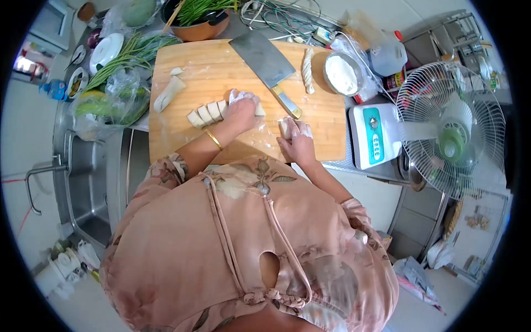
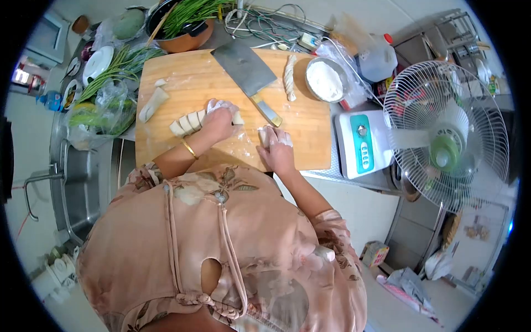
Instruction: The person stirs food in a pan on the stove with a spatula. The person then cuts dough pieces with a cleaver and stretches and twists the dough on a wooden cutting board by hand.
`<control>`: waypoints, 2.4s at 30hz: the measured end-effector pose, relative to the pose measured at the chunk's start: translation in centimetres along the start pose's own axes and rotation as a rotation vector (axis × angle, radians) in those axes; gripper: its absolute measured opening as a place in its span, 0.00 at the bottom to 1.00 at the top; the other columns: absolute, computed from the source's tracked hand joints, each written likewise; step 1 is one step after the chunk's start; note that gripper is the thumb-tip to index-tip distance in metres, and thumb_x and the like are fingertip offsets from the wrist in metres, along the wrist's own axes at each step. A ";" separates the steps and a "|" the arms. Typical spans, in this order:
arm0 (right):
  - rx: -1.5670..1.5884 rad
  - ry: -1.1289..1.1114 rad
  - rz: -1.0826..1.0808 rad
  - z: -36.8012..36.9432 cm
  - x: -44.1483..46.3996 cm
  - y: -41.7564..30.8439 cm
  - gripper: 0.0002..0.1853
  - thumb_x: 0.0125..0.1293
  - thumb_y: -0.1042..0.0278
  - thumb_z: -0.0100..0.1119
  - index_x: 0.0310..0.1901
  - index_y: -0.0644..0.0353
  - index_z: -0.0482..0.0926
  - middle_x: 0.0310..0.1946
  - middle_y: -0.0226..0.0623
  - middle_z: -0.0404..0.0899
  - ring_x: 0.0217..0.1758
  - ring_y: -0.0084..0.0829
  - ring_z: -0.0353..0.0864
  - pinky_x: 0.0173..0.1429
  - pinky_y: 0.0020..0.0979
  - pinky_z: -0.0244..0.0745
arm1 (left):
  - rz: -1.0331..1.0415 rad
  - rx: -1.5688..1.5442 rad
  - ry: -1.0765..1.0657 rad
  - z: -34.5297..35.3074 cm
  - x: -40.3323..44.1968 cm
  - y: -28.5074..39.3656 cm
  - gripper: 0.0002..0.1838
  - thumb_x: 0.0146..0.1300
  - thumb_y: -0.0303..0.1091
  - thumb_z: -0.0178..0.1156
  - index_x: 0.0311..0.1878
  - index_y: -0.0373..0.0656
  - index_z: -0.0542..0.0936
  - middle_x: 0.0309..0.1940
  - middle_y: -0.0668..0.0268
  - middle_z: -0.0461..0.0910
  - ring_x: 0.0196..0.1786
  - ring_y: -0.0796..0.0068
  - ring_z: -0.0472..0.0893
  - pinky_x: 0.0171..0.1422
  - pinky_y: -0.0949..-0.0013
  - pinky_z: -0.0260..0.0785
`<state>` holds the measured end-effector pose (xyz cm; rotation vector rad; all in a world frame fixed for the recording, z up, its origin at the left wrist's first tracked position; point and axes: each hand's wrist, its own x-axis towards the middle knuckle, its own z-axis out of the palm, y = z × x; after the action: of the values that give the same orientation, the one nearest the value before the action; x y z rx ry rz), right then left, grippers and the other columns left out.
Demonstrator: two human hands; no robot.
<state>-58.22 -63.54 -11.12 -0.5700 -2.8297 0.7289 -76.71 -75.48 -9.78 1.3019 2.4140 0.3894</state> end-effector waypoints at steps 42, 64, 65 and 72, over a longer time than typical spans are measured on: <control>-0.244 -0.106 -0.275 -1.6 0.6 0.3 0.20 0.55 0.70 0.55 0.52 0.60 0.71 0.35 0.45 0.77 0.38 0.45 0.76 0.43 0.41 0.72 | -0.119 0.071 0.273 0.3 0.7 -0.2 0.21 0.58 0.33 0.55 0.56 0.43 0.72 0.54 0.56 0.73 0.62 0.58 0.67 0.67 0.55 0.53; 0.199 -0.079 -0.219 1.8 2.2 -1.1 0.19 0.48 0.72 0.63 0.45 0.58 0.73 0.42 0.48 0.71 0.46 0.50 0.72 0.48 0.44 0.70 | -0.073 -0.339 0.375 3.4 -5.8 -0.3 0.19 0.43 0.32 0.67 0.39 0.36 0.75 0.42 0.51 0.72 0.45 0.52 0.73 0.51 0.60 0.67; 0.196 -0.112 -0.208 1.8 2.6 -1.8 0.19 0.48 0.72 0.63 0.44 0.58 0.74 0.42 0.48 0.71 0.46 0.50 0.72 0.48 0.43 0.71 | -0.138 -0.373 0.371 3.4 -6.0 -0.7 0.19 0.43 0.31 0.68 0.39 0.36 0.75 0.39 0.51 0.73 0.44 0.52 0.74 0.50 0.60 0.67; 0.119 0.015 -0.486 2.0 2.7 -0.3 0.12 0.54 0.71 0.57 0.42 0.60 0.74 0.41 0.48 0.73 0.44 0.49 0.72 0.47 0.43 0.70 | -0.289 -0.510 0.546 3.7 -6.7 -3.0 0.20 0.48 0.30 0.65 0.45 0.36 0.74 0.38 0.52 0.77 0.43 0.56 0.77 0.49 0.62 0.69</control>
<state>-61.30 -63.55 -12.56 0.1323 -2.7155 0.7764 -73.88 -82.46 -13.08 0.6663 2.6026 1.3089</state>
